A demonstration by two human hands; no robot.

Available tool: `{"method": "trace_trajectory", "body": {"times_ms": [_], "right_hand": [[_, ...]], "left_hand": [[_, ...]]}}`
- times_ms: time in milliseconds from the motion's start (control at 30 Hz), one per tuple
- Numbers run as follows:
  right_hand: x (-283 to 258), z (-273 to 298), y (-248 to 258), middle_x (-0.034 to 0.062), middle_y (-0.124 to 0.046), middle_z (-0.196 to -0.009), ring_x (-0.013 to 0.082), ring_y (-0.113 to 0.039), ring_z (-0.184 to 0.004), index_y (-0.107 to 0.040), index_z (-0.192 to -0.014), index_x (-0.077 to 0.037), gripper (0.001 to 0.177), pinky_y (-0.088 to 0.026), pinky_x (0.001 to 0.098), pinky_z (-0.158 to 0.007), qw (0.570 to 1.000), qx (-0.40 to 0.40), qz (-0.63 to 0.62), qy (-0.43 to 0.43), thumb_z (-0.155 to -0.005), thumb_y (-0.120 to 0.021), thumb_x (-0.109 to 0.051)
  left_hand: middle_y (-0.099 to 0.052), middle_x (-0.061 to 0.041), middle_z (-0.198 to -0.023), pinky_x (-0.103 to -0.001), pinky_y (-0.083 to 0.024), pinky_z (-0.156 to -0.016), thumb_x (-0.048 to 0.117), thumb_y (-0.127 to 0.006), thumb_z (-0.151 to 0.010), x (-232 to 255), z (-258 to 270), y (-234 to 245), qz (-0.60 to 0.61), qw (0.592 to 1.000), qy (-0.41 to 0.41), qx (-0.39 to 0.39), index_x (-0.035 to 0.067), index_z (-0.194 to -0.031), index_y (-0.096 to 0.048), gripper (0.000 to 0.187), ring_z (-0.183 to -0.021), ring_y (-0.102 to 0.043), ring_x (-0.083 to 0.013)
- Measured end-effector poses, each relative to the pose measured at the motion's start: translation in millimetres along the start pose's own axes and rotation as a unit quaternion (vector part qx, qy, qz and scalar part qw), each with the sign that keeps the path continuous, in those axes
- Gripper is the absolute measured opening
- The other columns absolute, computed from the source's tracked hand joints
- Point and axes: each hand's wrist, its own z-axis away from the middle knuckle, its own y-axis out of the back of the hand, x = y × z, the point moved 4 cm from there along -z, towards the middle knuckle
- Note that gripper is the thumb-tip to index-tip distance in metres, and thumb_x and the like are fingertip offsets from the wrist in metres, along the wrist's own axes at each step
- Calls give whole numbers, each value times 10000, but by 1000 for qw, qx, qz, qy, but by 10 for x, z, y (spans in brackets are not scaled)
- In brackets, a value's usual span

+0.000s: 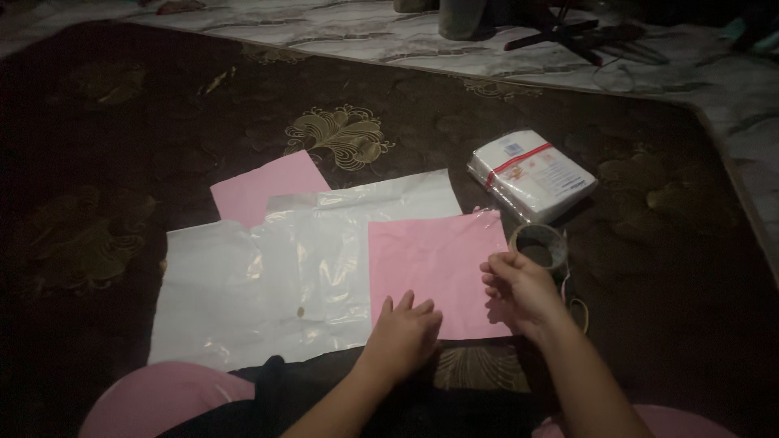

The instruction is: The person cuts a sheet of pink paper to size using scissors, then folds it around a brown rectangular item. They secure the folded paper with clear tape, completing the wrapping of the item.

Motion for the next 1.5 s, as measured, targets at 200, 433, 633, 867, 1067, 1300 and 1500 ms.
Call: {"method": "trace_trajectory", "body": {"times_ms": [200,433,633,867,1067,1300,1500], "right_hand": [[-57,143,2,56,-692,-891,139,-641,-765,-638,-1001,-51,128,-540,286,-685,999,42,-24,6,-966,-634,-175],[-409,374,25,113,-683,-1053,128,-659,-887,-617,-1101,-8,118,-555,247,-751,875,191,96,435,-1050,-677,-95],[-8,259,-108,55,-723,-985,192,-665,-710,-546,-1146,-100,255,-485,349,-527,981,189,28,29,-962,-562,-275],[531,69,-668,112,-663,-1172,217,-690,-995,-493,-1232,-63,592,-588,342,-826,956,88,263,90,-757,-825,-184],[783,-38,-954,157,-661,-1203,257,-681,-1099,-484,-1253,-24,677,-567,380,-923,938,47,298,169,-718,-857,-203],[732,43,-1458,179,-697,-1150,275,-723,-1066,-464,-1255,-46,582,-624,383,-857,964,-54,242,92,-773,-779,-131],[807,333,-2131,171,-663,-1256,266,-651,-1234,-428,-1230,-62,463,-571,357,-960,941,-216,197,168,-888,-739,-66]], "left_hand": [[-762,-93,-1097,-614,-277,-1123,143,-743,-831,-78,56,30,217,960,33,173,75,-951,-775,141,-1096,-628,-399],[-783,-78,-1003,-365,-589,-851,130,-692,-837,-270,21,-118,493,803,226,247,53,-936,-733,132,-922,-732,-163],[-670,-96,-955,-308,-528,-686,123,-694,-872,-510,157,-24,615,632,351,316,0,-1080,-667,242,-798,-643,-165],[-641,-35,-898,-356,-482,-694,60,-623,-843,-780,610,109,676,503,404,356,85,-1141,-613,299,-763,-592,-166],[-616,-39,-825,-428,-599,-817,69,-657,-840,-1089,1070,129,713,424,435,350,22,-1143,-575,318,-766,-622,-186],[-356,-239,-1536,-468,-316,-1161,-85,-659,-837,-1380,1523,1144,218,680,321,623,4,-1498,-247,784,-1389,-393,-304],[-661,-38,-1344,-390,-498,-1054,-44,-662,-796,-1593,928,1364,166,891,71,416,146,-1118,-658,374,-1179,-634,-269]]}}
